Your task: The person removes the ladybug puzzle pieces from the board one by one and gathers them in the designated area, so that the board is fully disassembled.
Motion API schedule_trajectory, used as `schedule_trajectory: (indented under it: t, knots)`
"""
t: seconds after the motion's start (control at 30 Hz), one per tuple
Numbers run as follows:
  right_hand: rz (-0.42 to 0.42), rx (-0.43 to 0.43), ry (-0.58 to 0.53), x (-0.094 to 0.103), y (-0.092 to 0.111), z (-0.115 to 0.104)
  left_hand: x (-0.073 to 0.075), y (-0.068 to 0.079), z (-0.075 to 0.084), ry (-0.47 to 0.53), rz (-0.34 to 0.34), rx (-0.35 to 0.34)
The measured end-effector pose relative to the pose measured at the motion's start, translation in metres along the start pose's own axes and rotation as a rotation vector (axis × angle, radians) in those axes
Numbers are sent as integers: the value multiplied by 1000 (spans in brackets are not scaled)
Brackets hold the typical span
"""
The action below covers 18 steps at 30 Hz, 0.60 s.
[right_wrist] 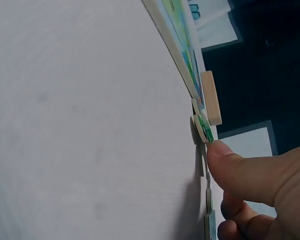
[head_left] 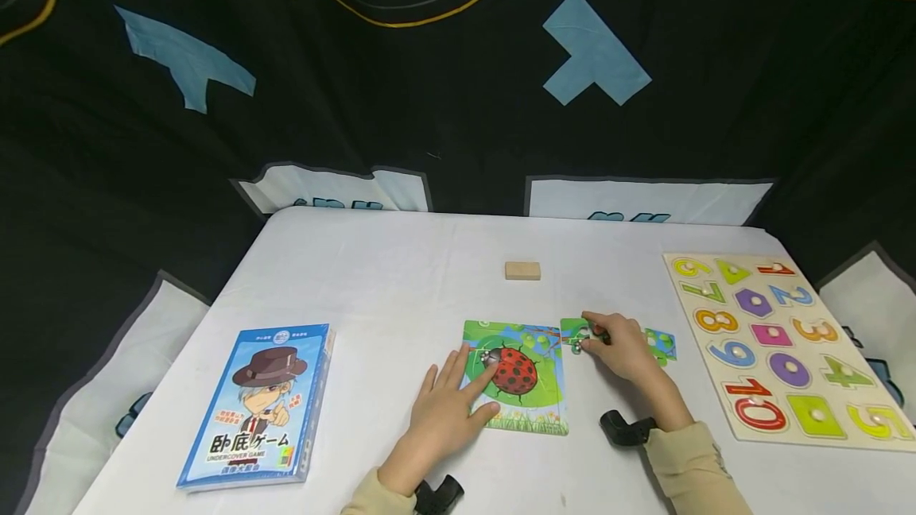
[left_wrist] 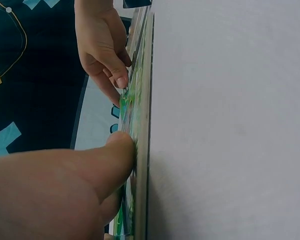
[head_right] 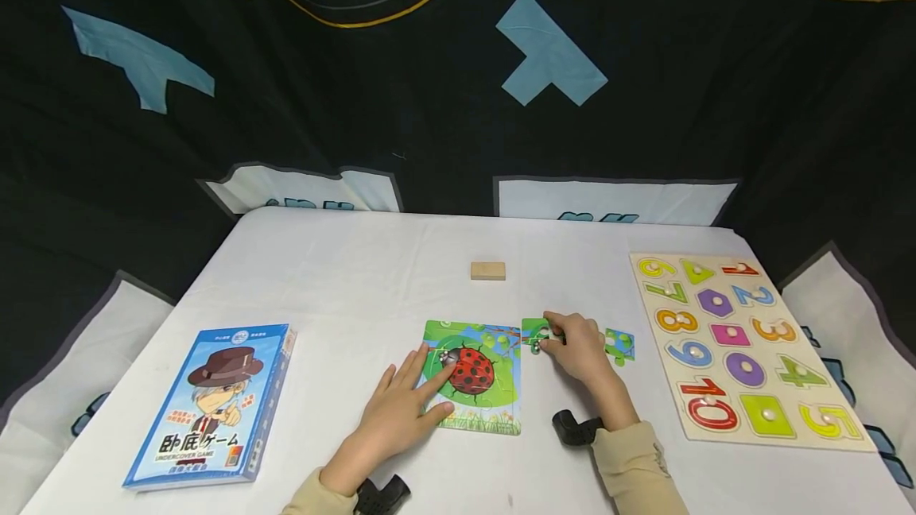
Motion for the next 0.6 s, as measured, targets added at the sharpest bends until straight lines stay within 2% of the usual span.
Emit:
schedule_trajectory:
  t: [0.13, 0.3, 0.43, 0.6]
  knots:
    - [-2, -9, 27, -2, 0, 1, -1, 0, 0, 3, 0, 2]
    - [4, -4, 2, 0, 2, 1, -1, 0, 0, -5, 2, 1]
    - [-16, 55, -108, 0, 8, -4, -1, 0, 0, -3, 5, -5]
    - [-112, 124, -307, -7, 26, -20, -1, -1, 0, -4, 6, -7]
Point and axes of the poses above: each hand's wrist, its own y-axis away from the middle knuckle, its own x-axis out of the back of the hand, z = x × y, the point moved 10 cm from there along -y, towards the middle knuckle, and after that the axes turned 1 degree about z, right-handed, at the moved point
